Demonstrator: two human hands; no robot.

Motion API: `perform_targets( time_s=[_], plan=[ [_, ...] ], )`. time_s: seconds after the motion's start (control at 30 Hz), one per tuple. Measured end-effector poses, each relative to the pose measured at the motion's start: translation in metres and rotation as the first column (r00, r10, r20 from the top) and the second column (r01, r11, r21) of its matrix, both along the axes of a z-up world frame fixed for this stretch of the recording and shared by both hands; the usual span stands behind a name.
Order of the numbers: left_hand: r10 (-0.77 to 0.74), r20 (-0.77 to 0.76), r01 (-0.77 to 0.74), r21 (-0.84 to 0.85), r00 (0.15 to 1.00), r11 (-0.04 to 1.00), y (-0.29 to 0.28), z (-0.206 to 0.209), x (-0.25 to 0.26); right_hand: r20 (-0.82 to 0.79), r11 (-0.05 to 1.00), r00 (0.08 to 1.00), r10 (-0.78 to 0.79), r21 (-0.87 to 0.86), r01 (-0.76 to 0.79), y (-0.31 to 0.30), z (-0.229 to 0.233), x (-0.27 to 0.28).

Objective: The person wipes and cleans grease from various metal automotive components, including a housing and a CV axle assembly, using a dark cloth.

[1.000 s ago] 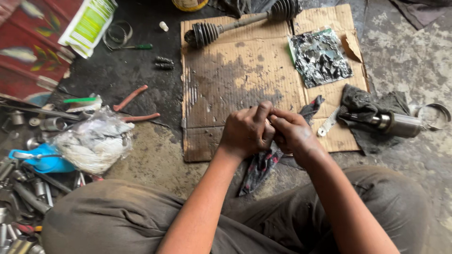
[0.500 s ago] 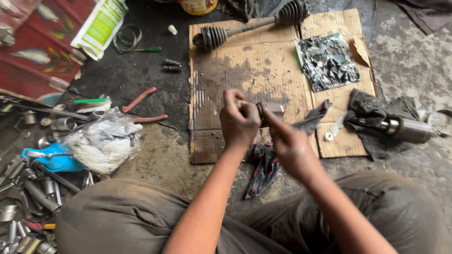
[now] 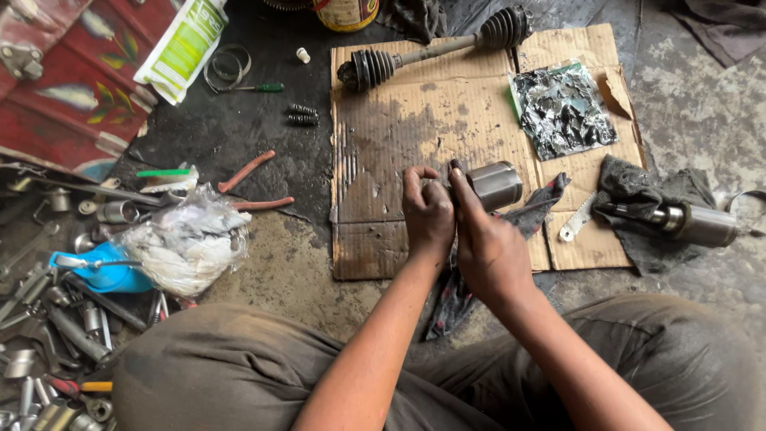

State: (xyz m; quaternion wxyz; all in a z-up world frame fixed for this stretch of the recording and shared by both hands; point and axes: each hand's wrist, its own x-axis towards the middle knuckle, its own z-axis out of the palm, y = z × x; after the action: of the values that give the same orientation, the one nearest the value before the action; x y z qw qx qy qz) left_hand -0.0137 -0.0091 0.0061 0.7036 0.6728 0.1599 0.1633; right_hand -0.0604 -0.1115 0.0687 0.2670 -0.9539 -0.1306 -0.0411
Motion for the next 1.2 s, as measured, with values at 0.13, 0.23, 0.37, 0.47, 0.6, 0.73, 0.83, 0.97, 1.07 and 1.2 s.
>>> perform_targets(
  time_s=[0.13, 0.23, 0.37, 0.47, 0.6, 0.73, 0.83, 0.97, 1.07, 1.2],
  plan=[
    [0.072, 0.01, -0.071, -0.062, 0.997, 0.996, 0.011, 0.005, 0.011, -0.196, 0.998, 0.98, 0.031, -0.048, -0.041, 0.001, 0.007, -0.022],
    [0.036, 0.076, -0.033, -0.038, 0.996, 0.999, 0.015, 0.002, 0.013, -0.097, 0.994, 0.989, 0.112, -0.006, -0.114, -0.002, 0.005, -0.014],
    [-0.091, 0.034, 0.09, 0.024, 0.995, 0.996, 0.012, 0.009, 0.014, -0.335, 0.994, 0.942, -0.018, -0.111, -0.02, -0.004, 0.006, 0.007],
    [-0.023, 0.092, 0.007, 0.171, 0.996, 0.985, 0.007, 0.012, 0.009, -0.082, 0.98, 0.992, 0.097, 0.185, -0.08, -0.013, 0.002, 0.008],
    [0.052, -0.019, -0.048, 0.161, 0.998, 0.986, 0.008, 0.019, 0.005, -0.271, 0.909, 0.951, 0.152, 0.417, -0.026, -0.006, -0.004, -0.01],
    [-0.027, 0.137, -0.039, 0.457, 0.99, 0.889, 0.017, 0.024, 0.002, -0.451, 0.76, 0.851, 0.267, 0.642, 0.101, -0.01, -0.001, -0.001],
    [-0.111, 0.225, -0.049, 0.603, 0.968, 0.796, 0.014, 0.026, 0.0, -0.577, 0.655, 0.749, 0.326, 0.709, 0.261, -0.026, 0.009, 0.026],
    [-0.128, 0.125, 0.021, 0.63, 0.984, 0.777, 0.012, 0.029, 0.0, -0.695, 0.642, 0.625, 0.356, 0.668, 0.377, -0.032, 0.021, 0.032],
    [-0.037, 0.155, -0.073, 0.644, 0.987, 0.761, 0.023, 0.027, 0.007, -0.705, 0.727, 0.617, 0.349, 0.62, 0.296, -0.023, 0.018, 0.01],
    [-0.009, 0.115, -0.063, 0.604, 0.993, 0.794, 0.024, 0.018, 0.008, -0.663, 0.752, 0.633, 0.399, 0.632, 0.188, -0.016, 0.003, 0.01]
  ],
)
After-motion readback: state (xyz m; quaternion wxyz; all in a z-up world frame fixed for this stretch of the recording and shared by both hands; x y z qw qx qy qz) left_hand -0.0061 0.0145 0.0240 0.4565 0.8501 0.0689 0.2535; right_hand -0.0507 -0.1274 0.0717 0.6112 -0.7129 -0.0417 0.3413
